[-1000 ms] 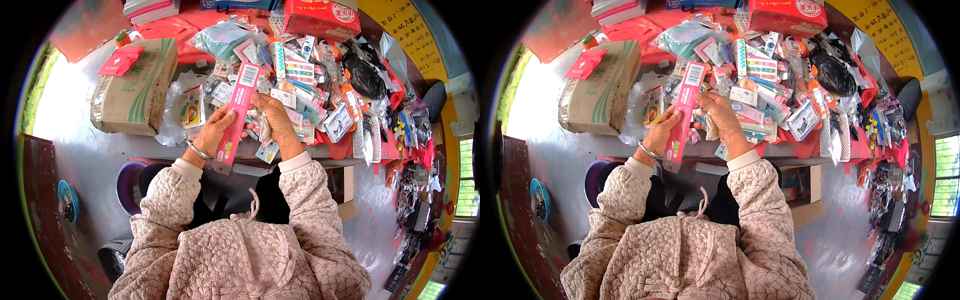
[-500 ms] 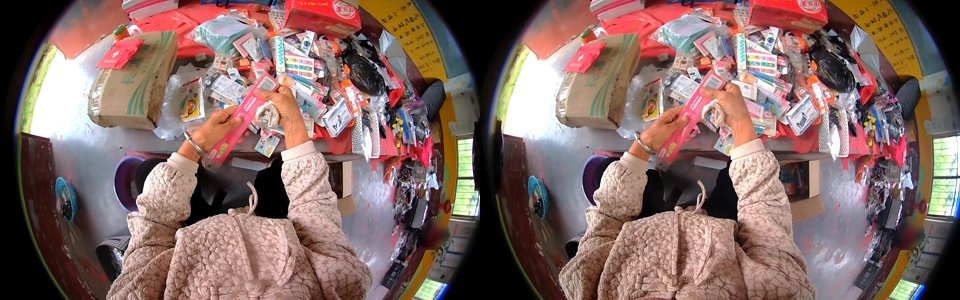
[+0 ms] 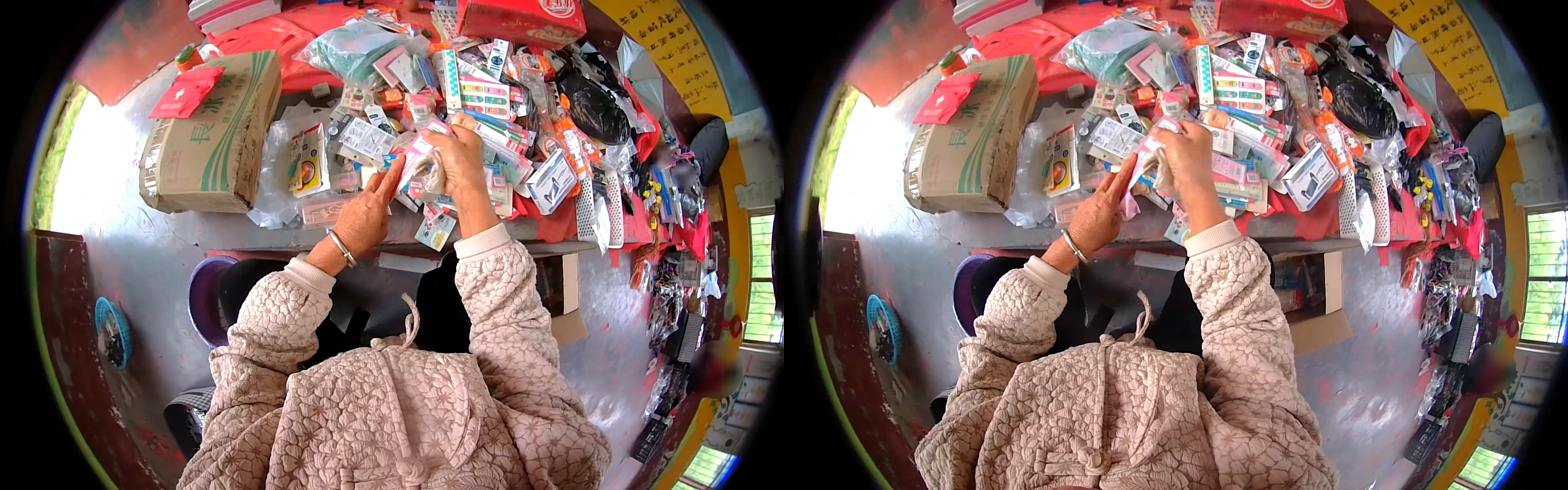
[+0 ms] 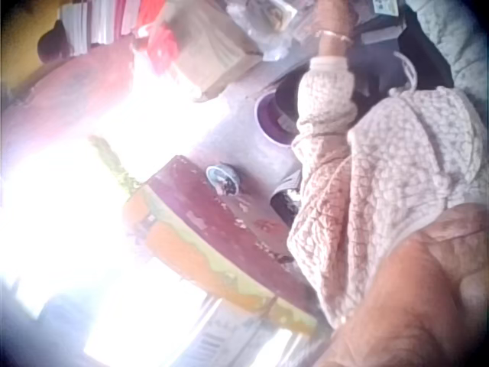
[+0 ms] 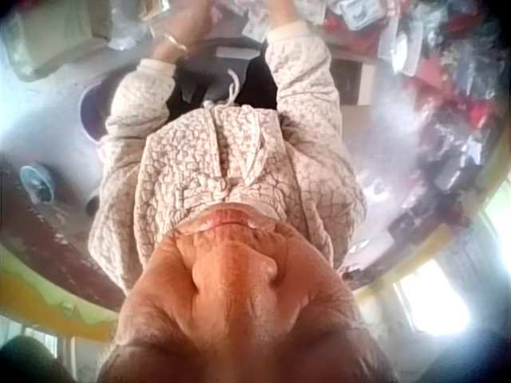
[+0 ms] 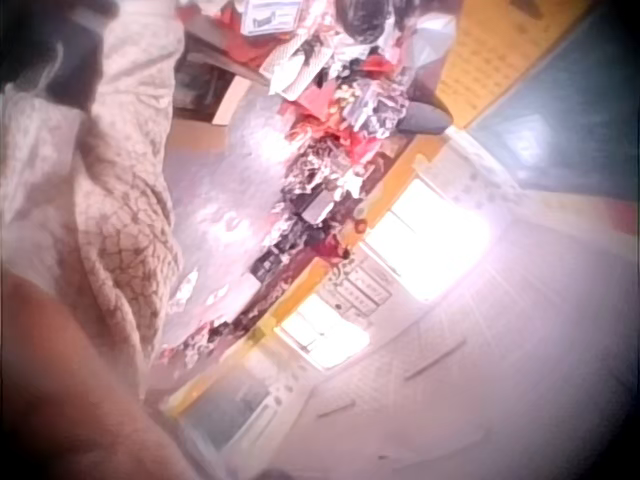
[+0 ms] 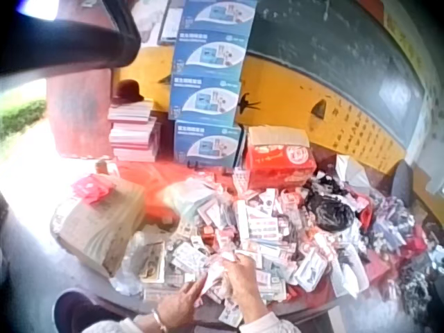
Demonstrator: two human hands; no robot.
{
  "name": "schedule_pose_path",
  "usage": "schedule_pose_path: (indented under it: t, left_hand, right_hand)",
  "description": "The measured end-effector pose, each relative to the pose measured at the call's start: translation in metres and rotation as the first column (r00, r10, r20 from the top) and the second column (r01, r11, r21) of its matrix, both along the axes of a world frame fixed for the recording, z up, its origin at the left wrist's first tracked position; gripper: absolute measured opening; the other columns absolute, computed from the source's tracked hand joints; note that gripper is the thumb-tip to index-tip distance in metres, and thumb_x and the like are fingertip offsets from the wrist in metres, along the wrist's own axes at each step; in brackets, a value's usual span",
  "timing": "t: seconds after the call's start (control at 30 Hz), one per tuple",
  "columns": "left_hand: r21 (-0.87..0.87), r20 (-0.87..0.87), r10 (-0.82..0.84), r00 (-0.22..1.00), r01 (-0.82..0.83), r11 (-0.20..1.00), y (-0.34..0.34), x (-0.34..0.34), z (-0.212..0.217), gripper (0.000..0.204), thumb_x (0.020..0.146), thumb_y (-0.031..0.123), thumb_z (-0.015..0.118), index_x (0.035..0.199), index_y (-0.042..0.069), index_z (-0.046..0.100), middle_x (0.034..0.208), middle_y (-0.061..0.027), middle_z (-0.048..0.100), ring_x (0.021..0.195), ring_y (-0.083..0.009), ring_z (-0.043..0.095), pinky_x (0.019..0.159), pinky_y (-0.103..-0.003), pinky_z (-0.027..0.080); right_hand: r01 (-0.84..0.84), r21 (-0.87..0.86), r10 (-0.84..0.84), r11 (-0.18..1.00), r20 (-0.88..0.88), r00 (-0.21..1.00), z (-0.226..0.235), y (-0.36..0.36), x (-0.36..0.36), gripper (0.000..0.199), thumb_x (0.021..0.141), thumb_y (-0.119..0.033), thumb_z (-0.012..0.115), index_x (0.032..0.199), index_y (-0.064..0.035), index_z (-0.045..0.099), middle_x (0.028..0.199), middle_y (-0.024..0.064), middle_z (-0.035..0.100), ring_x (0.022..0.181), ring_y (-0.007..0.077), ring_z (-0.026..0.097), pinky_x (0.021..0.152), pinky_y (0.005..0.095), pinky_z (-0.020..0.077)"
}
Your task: The person sorts various stationery items by hand, picking up packaged pens and rulers from a large pile and placing them into a cardboard box.
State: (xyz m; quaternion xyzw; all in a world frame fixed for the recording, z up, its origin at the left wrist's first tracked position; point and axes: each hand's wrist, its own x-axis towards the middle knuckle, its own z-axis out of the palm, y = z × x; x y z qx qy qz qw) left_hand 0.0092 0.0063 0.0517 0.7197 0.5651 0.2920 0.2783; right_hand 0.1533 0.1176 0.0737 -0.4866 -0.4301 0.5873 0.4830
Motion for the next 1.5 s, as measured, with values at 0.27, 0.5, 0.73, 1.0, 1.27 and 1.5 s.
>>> schedule_pose_path:
  t: [0.27, 0.5, 0.73, 1.0, 1.27, 1.5]
  left_hand:
    - [-0.316, 0.905, 0.425, -0.025, 0.631, 0.709, -0.006, -0.016, 0.017, 0.060, 0.070, -0.006, 0.046, 0.129, 0.003, 0.036, 0.125, -0.0112, 0.045, 0.113, -0.0246, 0.048, 0.091, -0.042, 0.045]
    - [-0.241, 0.951, 0.309, 0.027, 0.688, 0.685, -0.004, -0.017, -0.006, 0.065, 0.069, -0.009, 0.044, 0.132, 0.004, 0.030, 0.133, -0.0122, 0.036, 0.126, -0.0260, 0.034, 0.099, -0.046, 0.036]
    - [-0.150, 0.900, 0.393, -0.188, 0.714, 0.684, -0.018, -0.013, 0.019, 0.070, 0.069, -0.014, 0.043, 0.135, 0.002, 0.025, 0.140, -0.0131, 0.025, 0.129, -0.0298, 0.028, 0.095, -0.043, 0.042]
    - [-0.071, 0.925, 0.320, -0.205, 0.734, 0.676, -0.011, -0.015, 0.020, 0.065, 0.077, -0.005, 0.050, 0.136, 0.003, 0.022, 0.141, -0.0140, 0.023, 0.127, -0.0334, 0.029, 0.096, -0.040, 0.042]
    - [0.056, 0.805, 0.310, -0.506, 0.585, 0.809, 0.001, -0.027, 0.023, 0.059, 0.089, 0.041, 0.041, 0.137, 0.011, 0.023, 0.142, -0.0149, 0.021, 0.129, -0.0300, 0.026, 0.100, -0.051, 0.030]
    - [-0.194, 0.957, 0.237, -0.169, 0.238, 0.952, 0.016, -0.022, -0.020, 0.068, 0.080, 0.032, 0.059, 0.138, 0.019, 0.025, 0.141, -0.0009, 0.027, 0.128, -0.0200, 0.028, 0.104, -0.040, 0.023]
  right_hand:
    - [0.420, 0.109, -0.350, 0.901, -0.389, 0.852, 0.022, 0.021, 0.033, 0.005, 0.080, -0.005, 0.057, 0.079, -0.0007, 0.055, 0.072, 0.0074, 0.057, 0.061, 0.0191, 0.060, 0.052, 0.0305, 0.0511]
    - [-0.585, 0.714, -0.268, 0.386, 0.693, 0.669, 0.020, -0.053, -0.029, 0.012, 0.074, -0.008, 0.058, 0.086, -0.0086, 0.057, 0.081, 0.0070, 0.052, 0.070, 0.0230, 0.056, 0.065, 0.0333, 0.0462]
    - [0.156, 0.614, -0.539, 0.774, 0.508, 0.672, -0.003, 0.041, 0.052, 0.012, 0.078, -0.012, 0.060, 0.084, -0.0011, 0.061, 0.077, 0.0100, 0.063, 0.066, 0.0190, 0.060, 0.061, 0.0309, 0.0467]
    - [-0.400, -0.034, 0.391, 0.916, -0.153, 0.908, 0.039, -0.004, 0.024, 0.028, 0.083, -0.025, 0.061, 0.093, 0.0006, 0.059, 0.077, 0.0066, 0.061, 0.064, 0.0108, 0.058, 0.056, 0.0248, 0.0494]
    - [-0.148, -0.116, 0.055, 0.982, -0.576, 0.816, 0.014, 0.019, 0.046, 0.018, 0.082, -0.017, 0.058, 0.092, -0.0022, 0.057, 0.085, 0.0083, 0.063, 0.068, 0.0190, 0.062, 0.057, 0.0290, 0.0521]
    - [0.167, -0.119, -0.205, 0.979, -0.527, 0.825, -0.001, -0.029, -0.022, 0.010, 0.082, -0.018, 0.059, 0.084, -0.0082, 0.056, 0.077, 0.0009, 0.056, 0.066, 0.0137, 0.056, 0.054, 0.0264, 0.0473]
